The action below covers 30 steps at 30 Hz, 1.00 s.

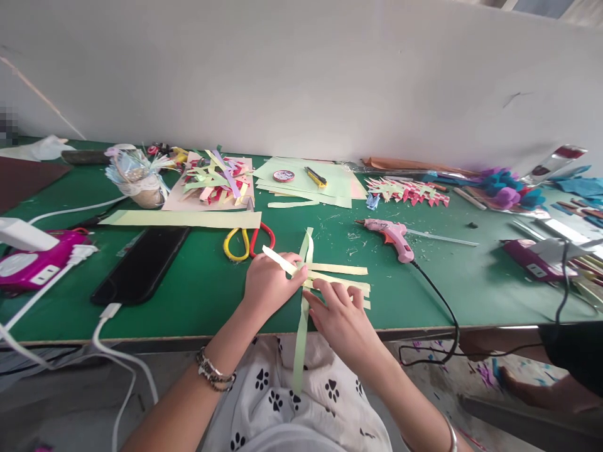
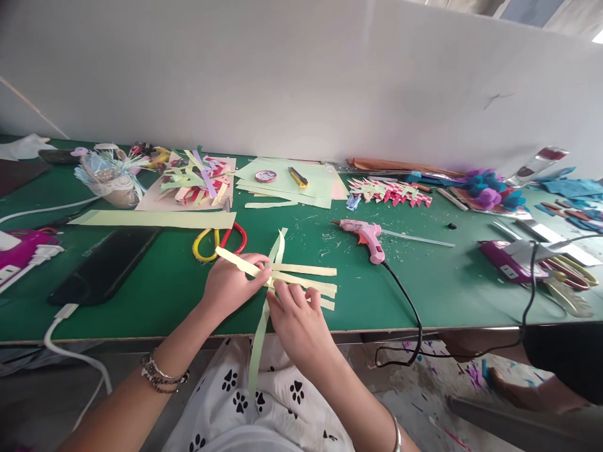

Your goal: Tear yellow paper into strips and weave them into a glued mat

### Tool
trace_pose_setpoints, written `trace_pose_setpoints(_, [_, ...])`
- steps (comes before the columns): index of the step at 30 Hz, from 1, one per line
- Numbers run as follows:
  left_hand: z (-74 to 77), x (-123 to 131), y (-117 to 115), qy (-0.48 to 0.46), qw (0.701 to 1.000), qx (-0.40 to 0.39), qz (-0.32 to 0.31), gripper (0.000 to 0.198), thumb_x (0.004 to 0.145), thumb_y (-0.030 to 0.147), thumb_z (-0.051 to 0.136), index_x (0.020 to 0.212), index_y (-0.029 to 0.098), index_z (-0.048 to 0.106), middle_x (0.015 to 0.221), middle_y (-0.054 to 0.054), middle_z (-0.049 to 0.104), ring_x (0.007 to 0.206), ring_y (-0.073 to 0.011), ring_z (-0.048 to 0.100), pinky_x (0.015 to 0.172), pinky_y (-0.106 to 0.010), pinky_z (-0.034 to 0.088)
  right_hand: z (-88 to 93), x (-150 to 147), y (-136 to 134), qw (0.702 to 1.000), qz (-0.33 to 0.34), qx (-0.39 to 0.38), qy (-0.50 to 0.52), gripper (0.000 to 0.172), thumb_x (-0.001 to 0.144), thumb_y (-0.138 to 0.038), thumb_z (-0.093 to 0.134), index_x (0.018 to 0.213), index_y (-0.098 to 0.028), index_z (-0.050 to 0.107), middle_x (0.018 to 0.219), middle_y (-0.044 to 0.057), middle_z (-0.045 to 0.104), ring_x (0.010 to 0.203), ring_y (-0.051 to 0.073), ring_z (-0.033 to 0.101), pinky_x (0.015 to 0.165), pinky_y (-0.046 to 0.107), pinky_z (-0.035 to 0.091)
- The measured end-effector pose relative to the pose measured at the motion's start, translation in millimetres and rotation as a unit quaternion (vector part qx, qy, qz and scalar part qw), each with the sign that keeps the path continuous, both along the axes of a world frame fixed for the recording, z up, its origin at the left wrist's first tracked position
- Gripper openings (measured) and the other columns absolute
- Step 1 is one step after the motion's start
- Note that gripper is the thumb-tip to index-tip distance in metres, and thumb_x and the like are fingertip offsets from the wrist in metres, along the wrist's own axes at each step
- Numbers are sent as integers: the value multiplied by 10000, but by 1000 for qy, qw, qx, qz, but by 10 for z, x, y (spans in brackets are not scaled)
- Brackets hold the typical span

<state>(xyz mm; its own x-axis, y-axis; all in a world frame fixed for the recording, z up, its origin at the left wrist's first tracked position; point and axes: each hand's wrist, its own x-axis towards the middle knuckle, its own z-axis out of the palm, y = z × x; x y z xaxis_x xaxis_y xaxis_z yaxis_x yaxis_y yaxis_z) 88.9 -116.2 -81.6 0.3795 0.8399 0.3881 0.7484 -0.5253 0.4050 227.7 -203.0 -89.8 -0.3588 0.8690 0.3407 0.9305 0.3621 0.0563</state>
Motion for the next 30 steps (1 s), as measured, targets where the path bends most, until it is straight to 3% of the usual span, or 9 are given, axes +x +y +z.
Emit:
trace_pose_setpoints(6, [17, -16, -6, 25, 1000, -9, -17, 172, 751, 311, 542, 834, 211, 656, 733, 11, 690, 662, -158, 605, 679, -290, 407, 85, 77, 63, 994, 28, -81, 61, 284, 853, -129, 403, 1092, -215, 530, 990, 70, 587, 861, 188, 508, 756, 352, 305])
trace_pose_setpoints(14, [52, -28, 8, 64, 996, -12, -55, 185, 775, 331, 528, 834, 218, 662, 807, -8, 695, 749, -179, 621, 832, -367, 384, 64, 116, 73, 992, 37, -69, 99, 225, 854, -194, 482, 1049, -264, 569, 1005, 36, 587, 911, 166, 541, 830, 358, 270])
trace_pose_setpoints(19, [137, -21, 6, 97, 992, -36, -67, 170, 744, 357, 560, 772, 237, 677, 739, 8, 678, 679, -163, 606, 886, -394, 369, 92, 138, 79, 989, 47, -84, 111, 184, 847, -255, 508, 1005, -270, 602, 1024, 46, 575, 899, 170, 537, 841, 370, 276])
trace_pose_setpoints(21, [157, -16, 4, 107, 991, -34, -72, 182, 755, 343, 542, 781, 234, 685, 755, -2, 681, 691, -169, 605, 889, -401, 371, 111, 166, 73, 986, 59, -105, 114, 257, 815, -320, 542, 1064, -269, 583, 1060, 62, 556, 934, 189, 523, 854, 381, 292])
trace_pose_setpoints(26, [140, -46, 13, 107, 990, -23, -87, 241, 820, 266, 449, 838, 229, 687, 827, -18, 686, 738, -178, 606, 829, -370, 401, 138, 216, 31, 981, 87, -146, 91, 630, 682, -556, 607, 1226, -268, 471, 1163, 95, 504, 1058, 255, 458, 909, 451, 300])
trace_pose_setpoints(30, [120, -84, 32, 100, 989, -24, -103, 289, 851, 228, 390, 810, 219, 676, 817, -16, 675, 716, -170, 593, 729, -326, 412, 99, 155, -8, 987, 63, -127, 82, 571, 719, -575, 554, 1186, -250, 493, 1148, 103, 510, 1039, 262, 456, 925, 476, 271])
